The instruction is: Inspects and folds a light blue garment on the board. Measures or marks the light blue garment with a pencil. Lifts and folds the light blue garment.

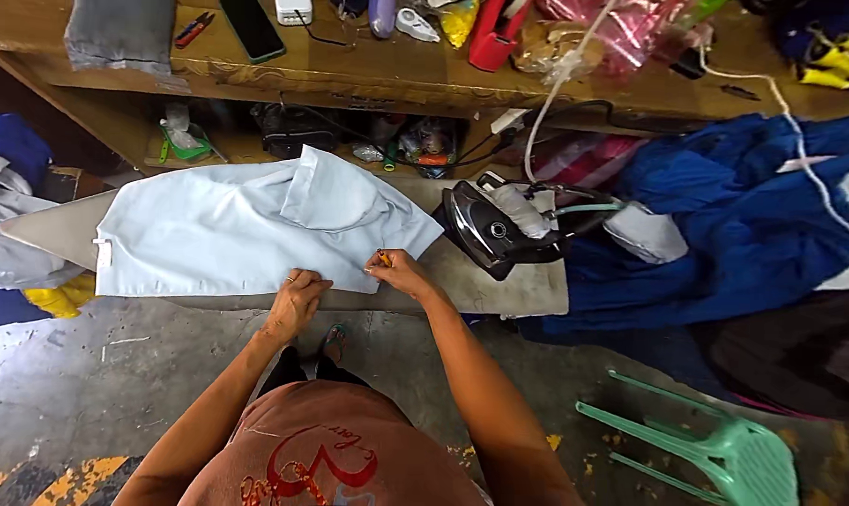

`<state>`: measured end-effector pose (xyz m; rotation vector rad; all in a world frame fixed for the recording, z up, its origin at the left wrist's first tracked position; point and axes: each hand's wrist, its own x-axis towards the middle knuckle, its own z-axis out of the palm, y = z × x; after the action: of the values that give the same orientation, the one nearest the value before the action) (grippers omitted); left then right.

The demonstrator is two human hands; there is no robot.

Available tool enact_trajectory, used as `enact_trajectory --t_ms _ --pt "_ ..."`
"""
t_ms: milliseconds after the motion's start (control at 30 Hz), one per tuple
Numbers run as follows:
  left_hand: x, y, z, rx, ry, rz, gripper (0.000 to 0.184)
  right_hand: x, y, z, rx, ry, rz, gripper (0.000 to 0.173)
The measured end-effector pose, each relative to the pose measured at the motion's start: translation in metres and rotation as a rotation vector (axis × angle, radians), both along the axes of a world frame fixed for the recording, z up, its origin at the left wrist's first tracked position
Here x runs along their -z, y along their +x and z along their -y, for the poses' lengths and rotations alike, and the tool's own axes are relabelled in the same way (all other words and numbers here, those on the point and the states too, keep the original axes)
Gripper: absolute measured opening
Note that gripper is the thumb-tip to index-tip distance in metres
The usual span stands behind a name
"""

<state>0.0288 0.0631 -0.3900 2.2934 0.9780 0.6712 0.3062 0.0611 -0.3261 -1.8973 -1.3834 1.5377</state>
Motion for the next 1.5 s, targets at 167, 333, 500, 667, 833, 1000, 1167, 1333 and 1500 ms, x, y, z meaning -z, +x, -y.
enact_trajectory --t_ms 167,333,500,667,833,1000,1167,1333,1500 --pt "-0.003 0.004 0.001 -0.017 0.005 -0.058 0.030 0.005 0.007 0.020 -0.055 -0.144 0.282 0.044" --pt "-0.010 0.005 0.000 -0.016 0.008 -0.078 0.027 0.012 -0.001 0.035 -0.019 -0.139 0.354 0.043" --pt "-0.009 0.004 0.004 -0.092 0.084 -0.114 0.022 0.016 0.001 0.040 -0.021 -0.083 0.328 0.044" --pt "-0.009 0.000 0.008 -0.106 0.136 -0.145 0.024 0.012 -0.006 0.041 -0.021 -0.061 0.386 0.045" --pt "-0.008 0.000 0.014 -0.122 0.233 -0.184 0.024 0.010 -0.009 0.039 -0.046 -0.068 0.425 0.043" --pt "-0.014 -0.001 0.037 -0.087 0.225 -0.344 0.041 0.007 -0.012 0.039 -0.038 -0.078 0.456 0.042" --pt "-0.012 0.005 0.052 -0.097 0.160 -0.432 0.046 0.009 0.001 0.041 -0.029 -0.060 0.329 0.038" --pt "-0.007 0.007 0.055 -0.126 0.130 -0.436 0.050 -0.019 0.010 0.048 0.411 0.048 -0.464 0.050" --pt "-0.002 0.007 0.056 -0.132 0.144 -0.399 0.055 -0.024 -0.005 0.035 0.345 0.044 -0.663 0.090"
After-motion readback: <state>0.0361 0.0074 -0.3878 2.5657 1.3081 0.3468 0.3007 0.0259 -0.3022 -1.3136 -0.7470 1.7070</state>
